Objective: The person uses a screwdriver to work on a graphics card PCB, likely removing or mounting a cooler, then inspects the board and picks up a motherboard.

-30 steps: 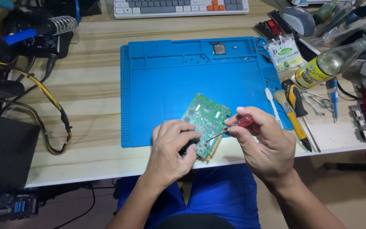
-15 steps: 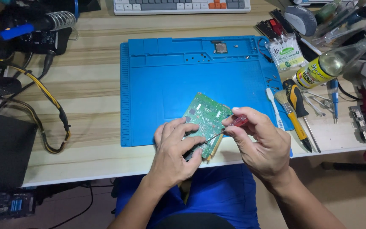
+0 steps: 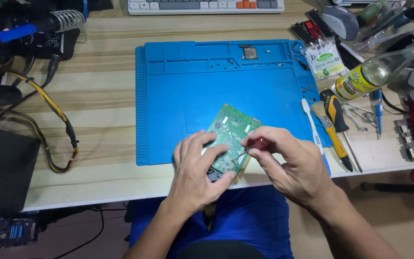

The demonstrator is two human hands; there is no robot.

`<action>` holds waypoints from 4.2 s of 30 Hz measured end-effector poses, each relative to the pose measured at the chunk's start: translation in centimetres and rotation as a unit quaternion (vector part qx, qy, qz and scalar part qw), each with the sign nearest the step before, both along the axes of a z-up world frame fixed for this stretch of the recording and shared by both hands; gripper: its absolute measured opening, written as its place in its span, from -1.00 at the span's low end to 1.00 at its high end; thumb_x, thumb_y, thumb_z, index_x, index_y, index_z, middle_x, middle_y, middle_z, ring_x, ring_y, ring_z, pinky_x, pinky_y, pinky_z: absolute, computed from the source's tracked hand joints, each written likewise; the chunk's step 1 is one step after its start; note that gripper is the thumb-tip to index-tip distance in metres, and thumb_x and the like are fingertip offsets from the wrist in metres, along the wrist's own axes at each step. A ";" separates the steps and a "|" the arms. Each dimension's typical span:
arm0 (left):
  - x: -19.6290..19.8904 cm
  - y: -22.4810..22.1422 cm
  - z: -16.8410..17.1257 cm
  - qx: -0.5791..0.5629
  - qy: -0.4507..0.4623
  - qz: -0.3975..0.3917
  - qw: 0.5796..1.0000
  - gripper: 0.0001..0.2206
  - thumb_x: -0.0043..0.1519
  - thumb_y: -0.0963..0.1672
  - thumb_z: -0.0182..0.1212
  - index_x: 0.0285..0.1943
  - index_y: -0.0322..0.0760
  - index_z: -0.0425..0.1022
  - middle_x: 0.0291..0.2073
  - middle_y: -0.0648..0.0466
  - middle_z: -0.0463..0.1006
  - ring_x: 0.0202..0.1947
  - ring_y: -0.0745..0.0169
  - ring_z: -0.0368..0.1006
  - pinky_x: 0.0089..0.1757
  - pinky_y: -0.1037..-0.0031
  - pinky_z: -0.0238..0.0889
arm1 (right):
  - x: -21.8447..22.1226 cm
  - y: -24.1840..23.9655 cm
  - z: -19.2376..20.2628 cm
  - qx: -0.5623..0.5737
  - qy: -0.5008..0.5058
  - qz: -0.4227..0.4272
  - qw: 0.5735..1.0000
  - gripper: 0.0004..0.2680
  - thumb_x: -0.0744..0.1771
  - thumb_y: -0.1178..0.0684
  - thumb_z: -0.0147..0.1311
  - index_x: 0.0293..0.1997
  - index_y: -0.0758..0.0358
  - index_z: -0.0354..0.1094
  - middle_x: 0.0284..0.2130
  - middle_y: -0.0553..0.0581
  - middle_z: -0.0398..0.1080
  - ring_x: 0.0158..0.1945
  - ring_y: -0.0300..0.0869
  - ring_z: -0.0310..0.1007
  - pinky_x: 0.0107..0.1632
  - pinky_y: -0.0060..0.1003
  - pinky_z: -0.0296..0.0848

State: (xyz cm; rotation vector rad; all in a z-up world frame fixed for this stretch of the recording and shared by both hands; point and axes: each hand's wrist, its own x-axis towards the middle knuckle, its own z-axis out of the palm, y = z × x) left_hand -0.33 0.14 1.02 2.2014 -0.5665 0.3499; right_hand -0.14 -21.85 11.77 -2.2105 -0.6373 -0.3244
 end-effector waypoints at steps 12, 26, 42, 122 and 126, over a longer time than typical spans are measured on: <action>-1.5 -1.6 -1.5 0.113 0.033 0.098 0.988 0.34 -0.10 0.50 0.18 0.67 -0.44 0.08 0.62 -0.27 0.19 0.56 -0.30 0.17 0.39 -0.14 0.00 | 3.2 -0.1 2.9 -0.431 0.008 0.115 0.895 -0.74 0.48 -0.21 0.05 -0.27 0.05 0.24 -0.44 0.06 0.42 -0.39 0.11 0.44 -0.38 0.12 0.36; -1.3 -1.9 -1.9 0.165 0.084 0.110 0.976 0.29 -0.06 0.39 0.50 0.71 -0.36 0.05 0.62 -0.12 0.20 0.46 -0.19 0.19 0.26 -0.08 0.10 | 2.5 1.2 4.8 -0.612 -0.004 0.152 0.776 -0.70 0.52 -0.31 -0.13 -0.22 -0.04 0.35 -0.53 0.07 0.47 -0.48 0.11 0.50 -0.35 0.10 0.37; -1.4 -1.9 -2.0 0.165 0.024 0.132 0.977 0.25 -0.05 0.42 0.36 0.66 -0.41 0.15 0.54 -0.15 0.33 0.38 -0.22 0.30 0.19 -0.06 0.20 | 3.8 -0.7 4.8 -0.595 -0.015 0.181 0.783 -0.83 0.49 -0.13 -0.13 -0.21 -0.02 0.27 -0.44 -0.01 0.37 -0.41 -0.01 0.38 -0.34 0.01 0.39; -1.2 -1.8 -1.8 0.166 0.023 0.143 0.975 0.25 -0.13 0.39 0.51 0.63 -0.35 0.21 0.52 -0.10 0.36 0.36 -0.15 0.33 0.15 0.01 0.23 | 3.5 0.0 6.3 -0.685 -0.034 0.246 0.685 -0.93 0.43 -0.06 -0.03 -0.07 -0.03 0.30 -0.17 0.12 0.41 -0.21 0.11 0.41 -0.16 0.09 0.43; -1.2 -1.7 -1.3 0.155 0.028 0.137 0.978 0.26 -0.19 0.35 0.57 0.62 -0.37 0.21 0.50 -0.09 0.37 0.33 -0.15 0.34 0.14 0.03 0.23 | 3.2 0.5 7.0 -0.704 -0.118 0.303 0.632 -0.84 0.50 0.03 -0.19 -0.14 0.12 0.32 -0.38 0.11 0.36 -0.42 0.02 0.29 -0.37 0.03 0.24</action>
